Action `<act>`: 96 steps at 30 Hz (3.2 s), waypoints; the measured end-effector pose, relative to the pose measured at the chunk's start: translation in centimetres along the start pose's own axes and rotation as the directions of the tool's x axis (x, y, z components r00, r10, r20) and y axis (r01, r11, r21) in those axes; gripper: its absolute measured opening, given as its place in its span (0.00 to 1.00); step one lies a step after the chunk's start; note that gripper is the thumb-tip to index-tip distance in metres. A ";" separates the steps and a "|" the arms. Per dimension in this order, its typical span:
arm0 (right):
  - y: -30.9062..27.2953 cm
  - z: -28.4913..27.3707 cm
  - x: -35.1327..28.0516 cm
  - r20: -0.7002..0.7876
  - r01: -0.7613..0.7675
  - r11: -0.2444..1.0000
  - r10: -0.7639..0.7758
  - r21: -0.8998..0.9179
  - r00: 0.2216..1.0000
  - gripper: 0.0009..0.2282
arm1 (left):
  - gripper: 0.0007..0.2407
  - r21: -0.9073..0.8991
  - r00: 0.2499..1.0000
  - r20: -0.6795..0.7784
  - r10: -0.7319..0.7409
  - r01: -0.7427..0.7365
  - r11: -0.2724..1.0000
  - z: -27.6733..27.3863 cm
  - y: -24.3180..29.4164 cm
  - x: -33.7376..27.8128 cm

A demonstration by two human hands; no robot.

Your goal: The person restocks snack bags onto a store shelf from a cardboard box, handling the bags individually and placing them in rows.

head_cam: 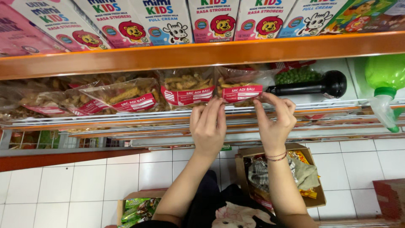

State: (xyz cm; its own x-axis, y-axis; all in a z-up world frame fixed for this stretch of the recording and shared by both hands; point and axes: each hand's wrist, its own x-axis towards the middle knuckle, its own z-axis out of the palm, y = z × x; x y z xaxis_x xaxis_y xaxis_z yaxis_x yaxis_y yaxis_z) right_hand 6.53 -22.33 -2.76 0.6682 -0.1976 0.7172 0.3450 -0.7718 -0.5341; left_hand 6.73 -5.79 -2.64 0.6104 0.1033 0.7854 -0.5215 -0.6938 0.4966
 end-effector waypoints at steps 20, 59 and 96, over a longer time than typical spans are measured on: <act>0.3 0.0 -1.5 -0.081 0.059 0.997 -0.054 0.052 0.995 0.12 | 0.17 -0.119 0.994 0.088 0.060 -0.049 0.992 -0.4 -0.3 -1.7; 22.1 -18.2 -44.3 -0.512 -0.847 0.531 0.718 -0.035 0.471 0.08 | 0.17 -0.410 0.201 0.903 0.380 0.142 0.901 21.6 9.8 -44.5; 20.5 -22.8 -39.2 0.150 -0.713 0.698 0.699 0.071 0.699 0.15 | 0.05 -0.565 0.140 0.822 0.552 0.066 0.823 14.2 20.3 -23.7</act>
State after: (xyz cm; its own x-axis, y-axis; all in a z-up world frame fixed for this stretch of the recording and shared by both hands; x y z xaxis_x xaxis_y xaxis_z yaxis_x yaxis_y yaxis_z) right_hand -27.61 -44.22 -31.58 0.8073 -0.5870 0.0608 -0.1891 -0.3550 -0.9155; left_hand -9.90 -32.44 -16.43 0.2873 -0.9544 0.0808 -0.7254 -0.1617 0.6690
